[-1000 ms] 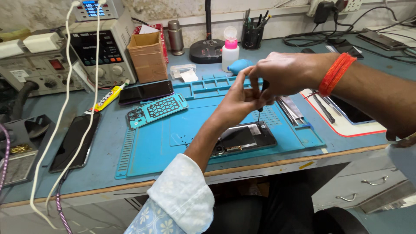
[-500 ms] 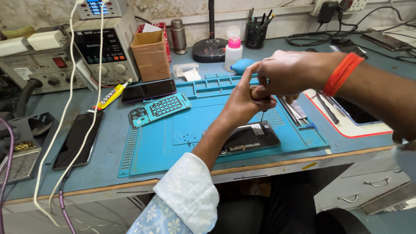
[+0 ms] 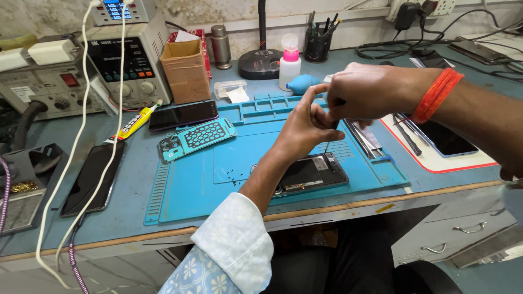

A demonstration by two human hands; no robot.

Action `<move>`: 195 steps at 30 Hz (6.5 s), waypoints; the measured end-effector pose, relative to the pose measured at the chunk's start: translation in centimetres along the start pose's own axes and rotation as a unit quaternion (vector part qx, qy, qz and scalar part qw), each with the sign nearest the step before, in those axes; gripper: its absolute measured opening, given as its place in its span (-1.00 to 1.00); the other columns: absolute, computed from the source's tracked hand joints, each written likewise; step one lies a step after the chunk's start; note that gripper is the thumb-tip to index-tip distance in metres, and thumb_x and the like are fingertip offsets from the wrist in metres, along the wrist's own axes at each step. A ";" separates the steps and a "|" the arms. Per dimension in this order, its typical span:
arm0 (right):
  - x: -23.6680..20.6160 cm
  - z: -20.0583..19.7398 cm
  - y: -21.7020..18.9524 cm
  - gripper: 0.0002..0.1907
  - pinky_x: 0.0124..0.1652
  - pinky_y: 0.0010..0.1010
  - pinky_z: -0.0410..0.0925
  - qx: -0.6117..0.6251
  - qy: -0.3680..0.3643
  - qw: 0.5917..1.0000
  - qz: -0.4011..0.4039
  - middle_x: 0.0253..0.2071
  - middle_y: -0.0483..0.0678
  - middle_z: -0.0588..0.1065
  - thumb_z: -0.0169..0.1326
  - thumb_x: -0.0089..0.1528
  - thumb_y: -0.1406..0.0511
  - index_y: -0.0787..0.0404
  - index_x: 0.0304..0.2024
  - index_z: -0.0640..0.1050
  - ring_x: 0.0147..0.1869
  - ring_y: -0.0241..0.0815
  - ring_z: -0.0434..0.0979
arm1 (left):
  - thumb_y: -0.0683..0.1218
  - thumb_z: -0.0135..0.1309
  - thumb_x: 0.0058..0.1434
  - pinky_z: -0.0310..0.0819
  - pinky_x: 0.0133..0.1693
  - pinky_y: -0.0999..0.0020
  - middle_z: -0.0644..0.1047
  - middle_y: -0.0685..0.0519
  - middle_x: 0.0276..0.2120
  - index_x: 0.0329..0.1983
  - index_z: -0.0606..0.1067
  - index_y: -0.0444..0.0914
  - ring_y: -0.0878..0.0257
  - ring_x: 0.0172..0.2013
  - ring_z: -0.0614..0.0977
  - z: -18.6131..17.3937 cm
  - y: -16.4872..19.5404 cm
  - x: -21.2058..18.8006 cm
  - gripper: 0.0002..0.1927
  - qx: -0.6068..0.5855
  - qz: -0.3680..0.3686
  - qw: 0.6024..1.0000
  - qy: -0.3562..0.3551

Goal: The person pries open the back cover of a smartphone using a pry tool, sets the cover aside, and uses a screwdriver to unscrew components from the exposed phone body on a repair mat. They continue working on the opened phone with the screwdriver for the rest of the clip.

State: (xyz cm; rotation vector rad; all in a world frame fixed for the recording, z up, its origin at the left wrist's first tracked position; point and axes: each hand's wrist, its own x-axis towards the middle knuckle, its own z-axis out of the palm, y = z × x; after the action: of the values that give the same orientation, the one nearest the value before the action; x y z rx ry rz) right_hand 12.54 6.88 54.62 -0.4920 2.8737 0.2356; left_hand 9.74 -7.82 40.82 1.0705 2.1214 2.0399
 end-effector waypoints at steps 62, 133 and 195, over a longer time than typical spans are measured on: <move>-1.9 0.6 1.0 -0.78 -0.20 -0.29 0.55 0.023 0.047 0.999 -0.012 -0.37 -0.02 0.69 0.17 0.29 0.14 0.11 -0.18 0.68 -0.32 -0.14 0.73 | -0.25 0.20 0.06 0.63 -0.22 0.37 0.67 0.02 -0.39 -0.23 0.58 -0.34 0.30 -0.33 0.72 -7.1 5.1 -9.1 -0.81 0.288 -0.029 0.957 -0.020; -2.1 -0.1 0.1 -0.70 -0.31 -0.26 0.56 0.037 -0.003 0.999 -0.024 -0.40 0.02 0.67 0.14 0.28 0.11 0.21 -0.21 0.65 -0.38 -0.16 0.75 | 0.19 0.48 -0.26 0.34 0.19 0.10 0.55 -0.22 0.12 0.52 -0.04 -0.21 -0.15 0.14 0.53 0.1 2.0 -5.0 0.35 0.337 -0.048 0.931 -0.132; -4.3 0.4 0.2 -0.80 -0.15 -0.27 0.50 0.022 0.089 0.993 -0.077 -0.37 -0.04 0.66 0.18 0.23 0.17 0.09 -0.18 0.68 -0.28 -0.11 0.69 | -0.07 0.22 0.14 0.55 -0.15 0.22 0.64 -0.02 -0.30 -0.27 0.67 -0.24 0.18 -0.29 0.70 -10.9 6.0 -11.3 -0.83 0.398 -0.048 0.916 0.002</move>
State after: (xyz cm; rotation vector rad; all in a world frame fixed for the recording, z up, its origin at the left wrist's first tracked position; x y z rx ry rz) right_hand 16.49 8.44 55.32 -0.7569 2.9839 0.1066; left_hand 16.19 -23.16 42.85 0.9453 3.0122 1.1021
